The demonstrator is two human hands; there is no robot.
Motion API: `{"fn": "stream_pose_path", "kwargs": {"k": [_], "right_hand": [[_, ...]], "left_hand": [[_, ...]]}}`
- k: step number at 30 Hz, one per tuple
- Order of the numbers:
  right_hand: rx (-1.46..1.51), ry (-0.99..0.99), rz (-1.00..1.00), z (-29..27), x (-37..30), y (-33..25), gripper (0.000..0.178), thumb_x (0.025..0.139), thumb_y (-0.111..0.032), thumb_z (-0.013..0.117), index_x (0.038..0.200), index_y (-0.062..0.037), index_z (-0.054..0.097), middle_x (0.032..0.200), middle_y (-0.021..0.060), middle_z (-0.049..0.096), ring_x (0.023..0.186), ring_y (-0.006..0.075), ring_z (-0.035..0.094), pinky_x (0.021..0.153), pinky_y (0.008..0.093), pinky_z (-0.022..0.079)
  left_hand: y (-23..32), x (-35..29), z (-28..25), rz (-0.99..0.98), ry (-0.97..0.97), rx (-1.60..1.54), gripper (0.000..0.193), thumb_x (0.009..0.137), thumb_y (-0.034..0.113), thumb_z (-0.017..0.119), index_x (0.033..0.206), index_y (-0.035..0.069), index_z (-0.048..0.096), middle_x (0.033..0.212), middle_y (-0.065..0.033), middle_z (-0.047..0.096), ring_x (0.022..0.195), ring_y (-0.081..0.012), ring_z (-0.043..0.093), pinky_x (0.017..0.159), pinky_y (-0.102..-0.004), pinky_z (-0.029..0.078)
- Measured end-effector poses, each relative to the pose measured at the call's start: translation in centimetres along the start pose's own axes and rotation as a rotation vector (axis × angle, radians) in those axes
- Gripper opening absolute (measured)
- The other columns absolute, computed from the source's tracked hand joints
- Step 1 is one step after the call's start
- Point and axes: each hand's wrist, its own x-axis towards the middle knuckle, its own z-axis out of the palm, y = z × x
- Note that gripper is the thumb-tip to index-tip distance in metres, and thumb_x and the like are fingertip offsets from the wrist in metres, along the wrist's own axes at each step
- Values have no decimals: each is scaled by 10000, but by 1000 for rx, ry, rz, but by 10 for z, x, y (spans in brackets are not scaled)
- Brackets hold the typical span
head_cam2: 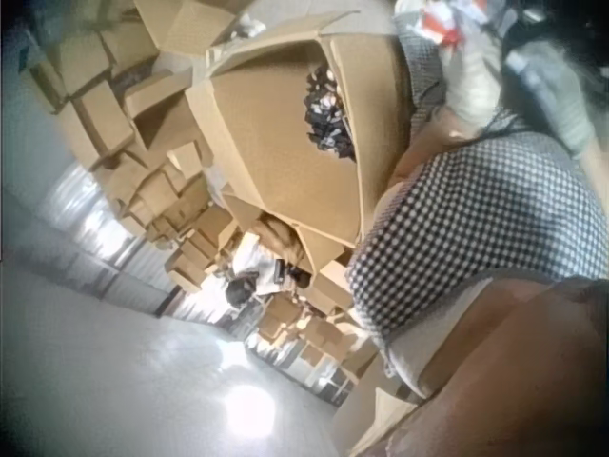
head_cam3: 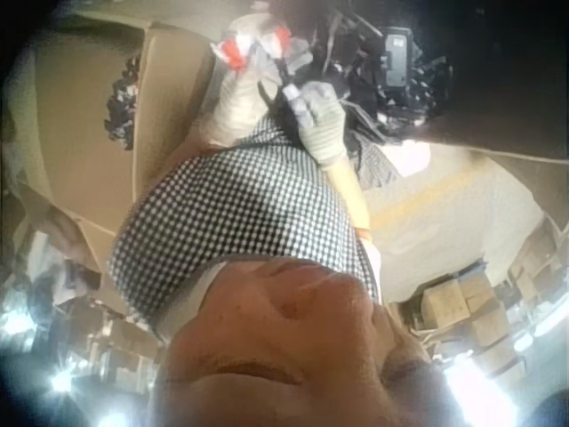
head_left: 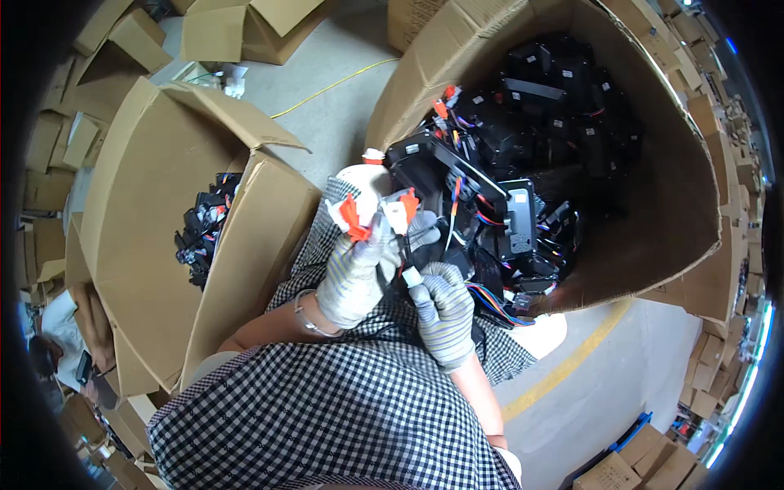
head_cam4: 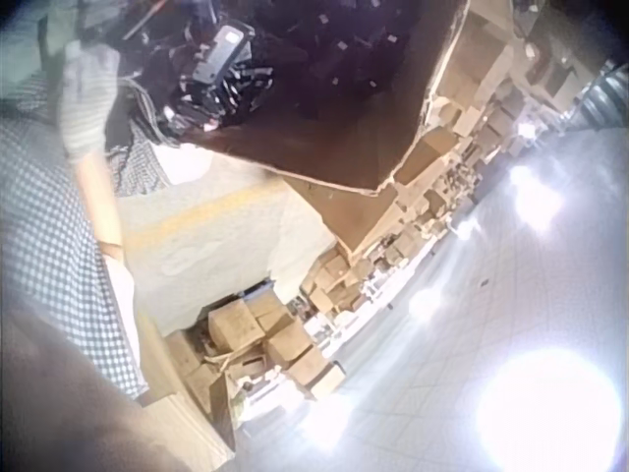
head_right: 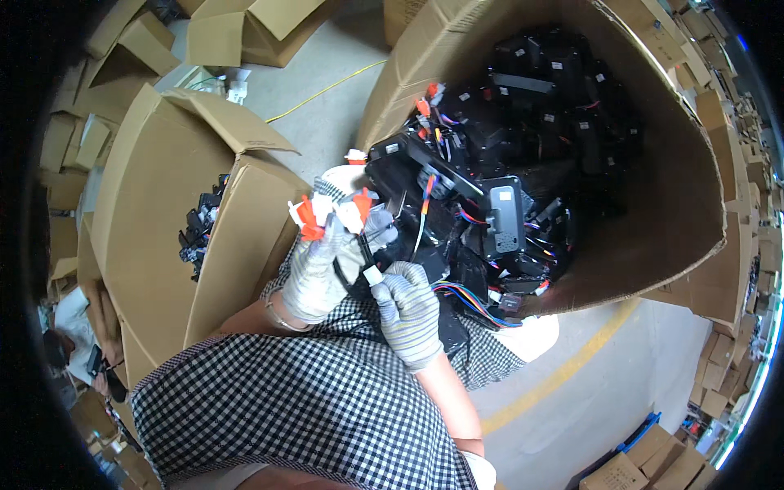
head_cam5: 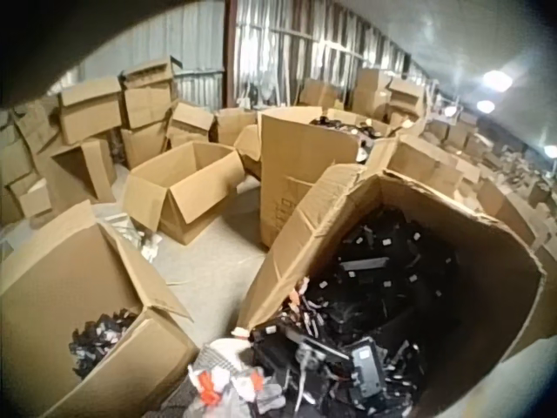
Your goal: The person tests digital display units by taking them from a large cardboard box, connecting wire harnesses by hand to power on the screens, and placing the units into an adjacent cardboard box.
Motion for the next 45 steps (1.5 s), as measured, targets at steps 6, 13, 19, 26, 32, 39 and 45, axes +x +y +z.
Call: {"fn": "stream_pose_path", "kwargs": {"k": [6,13,19,26,32,39,45], "right_hand": [[627,-54,411,-27,-9,5,312,890,-317,590,914,-11,647,826,70,617,658,131,576,610,270,461],[106,-243,242,-55,31,-16,252,908,-215,534,820,-2,633,626,115,551,535,220,543,538,312,433],[544,-605,463,-42,8,8,250,905,-241,574,873,-11,667,728,57,649,678,116,600,658,265,484],[428,-302,597,-46,-5,5,226,897,-218,583,878,-9,668,676,54,606,617,99,539,599,264,447],[604,-626,566,-59,13,14,255,907,-235,579,876,-4,683,699,17,616,631,70,524,598,243,443],[598,-558,328,-6,-19,36,271,916,-262,560,864,-17,664,681,33,603,613,83,527,582,261,452],[481,-645,386,15,-32,33,228,894,-285,588,899,-68,661,689,109,605,605,223,583,624,324,479]], "left_hand": [[6,-5,-18,-106,27,425,541,908,449,538,1258,41,479,827,-4,564,683,-49,510,545,-200,430],[5,-11,-28,76,-201,946,473,907,397,571,1178,10,552,890,-31,595,725,-51,526,592,-180,430],[15,-15,-25,-406,-335,826,583,920,377,518,1278,-77,448,1098,-140,601,1010,-171,589,906,-301,473],[-1,-18,-47,-472,-179,174,307,912,112,549,1187,-22,522,1203,-137,580,1084,-183,573,954,-284,459],[0,-22,-45,-400,-289,467,352,878,86,586,1209,-23,533,1116,-134,614,982,-185,607,869,-267,488],[12,-37,-65,-379,-396,903,323,867,84,594,1175,-7,558,1062,-119,639,912,-144,604,834,-286,482],[10,-64,-100,-504,-455,913,465,944,386,440,1176,-8,527,1007,-80,620,951,-151,566,893,-287,431]]}}
